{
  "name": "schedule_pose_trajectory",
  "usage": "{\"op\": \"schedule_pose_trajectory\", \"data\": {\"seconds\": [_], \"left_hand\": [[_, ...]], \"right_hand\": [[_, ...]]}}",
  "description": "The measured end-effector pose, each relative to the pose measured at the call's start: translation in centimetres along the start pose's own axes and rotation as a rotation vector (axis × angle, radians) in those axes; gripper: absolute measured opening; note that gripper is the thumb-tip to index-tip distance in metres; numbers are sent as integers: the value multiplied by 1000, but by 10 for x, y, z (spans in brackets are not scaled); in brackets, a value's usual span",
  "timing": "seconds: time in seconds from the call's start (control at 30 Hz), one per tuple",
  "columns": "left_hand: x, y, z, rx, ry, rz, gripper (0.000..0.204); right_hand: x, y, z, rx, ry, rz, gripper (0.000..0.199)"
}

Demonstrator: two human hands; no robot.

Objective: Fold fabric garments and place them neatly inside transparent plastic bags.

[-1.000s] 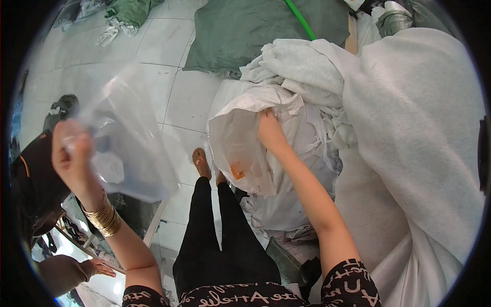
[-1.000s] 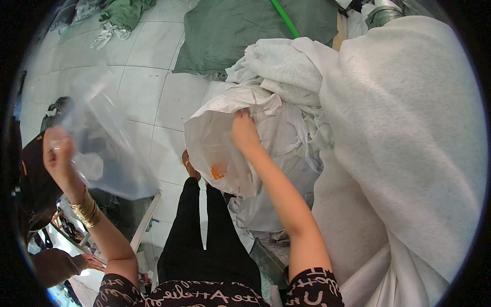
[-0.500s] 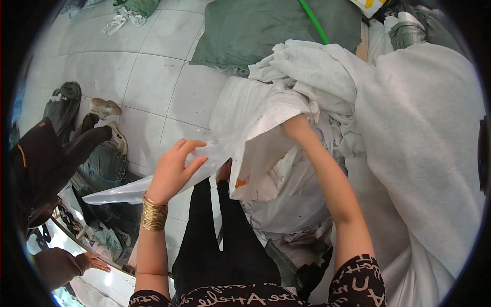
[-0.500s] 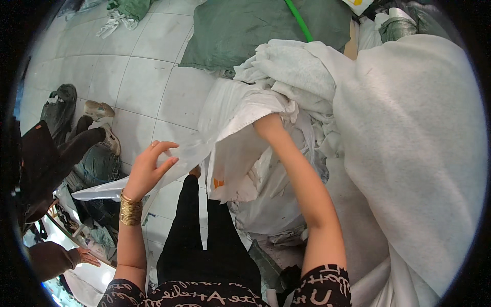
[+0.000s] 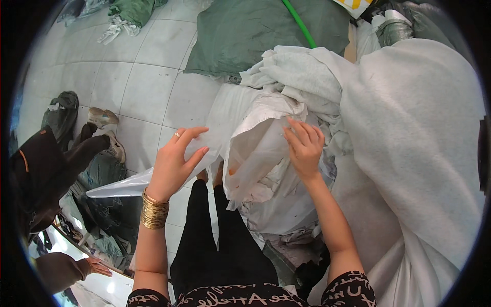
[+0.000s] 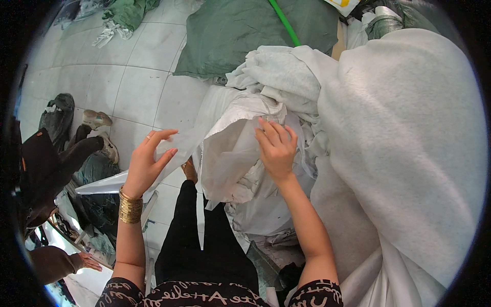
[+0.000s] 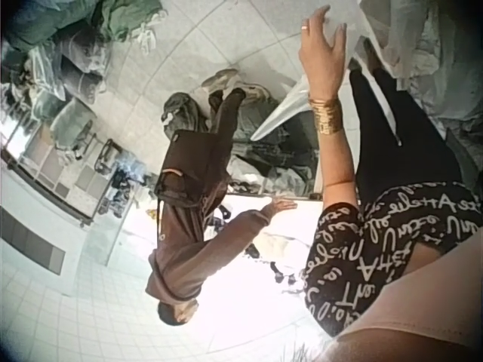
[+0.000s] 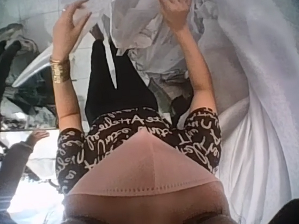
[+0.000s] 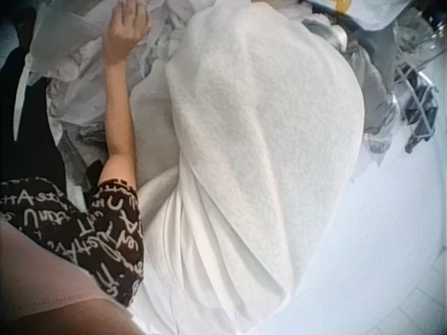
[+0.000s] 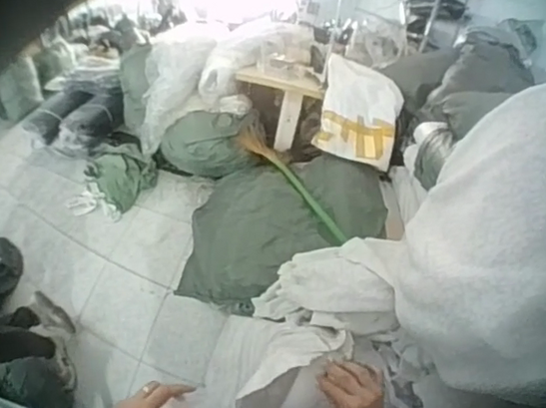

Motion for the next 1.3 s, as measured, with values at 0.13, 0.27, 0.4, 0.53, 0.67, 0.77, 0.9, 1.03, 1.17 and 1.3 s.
{"op": "schedule_pose_trajectory", "data": {"seconds": [0.13, 0.27, 0.4, 0.53, 0.67, 0.77, 0.9, 1.03, 1.17, 1.3], "left_hand": [[-15, 4, -11, 0, 110, -14, 40], [-45, 24, -17, 114, 209, -1, 48], [-74, 30, -27, 21, 259, -64, 52], [-87, 13, -68, -166, 374, 41, 49], [-45, -90, -28, -694, 272, -594, 28], [-16, -163, 33, -1211, 125, 332, 24], [19, -188, 103, -1299, 93, 291, 20], [27, -172, 132, -1180, 69, 176, 14], [48, -177, 168, -1146, -91, 70, 20], [62, -159, 172, -1177, -80, 195, 21]], "right_hand": [[-12, -17, -6, -80, 73, -64, 12], [-36, -42, -54, -130, 127, -35, 12], [-15, -97, -91, -336, 153, -21, 16], [45, -114, -145, -276, -127, -644, 19], [16, -66, -122, -36, 227, -1148, 20], [25, 47, -49, 715, 273, -1011, 17], [24, 150, -20, 645, 23, -514, 29], [17, 210, -13, 455, -206, 221, 36], [-8, 246, -9, 659, -193, 305, 39], [-59, 274, 9, 824, -97, 49, 37]]}}
Point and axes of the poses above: each hand's wrist, its own z-axis away from the middle knuckle, its own y-axis out of the palm, x = y × z, the point moved 8 cm from there along -z, towards the middle knuckle, and after that the axes turned 2 degrees about z, right-handed, at the moved point
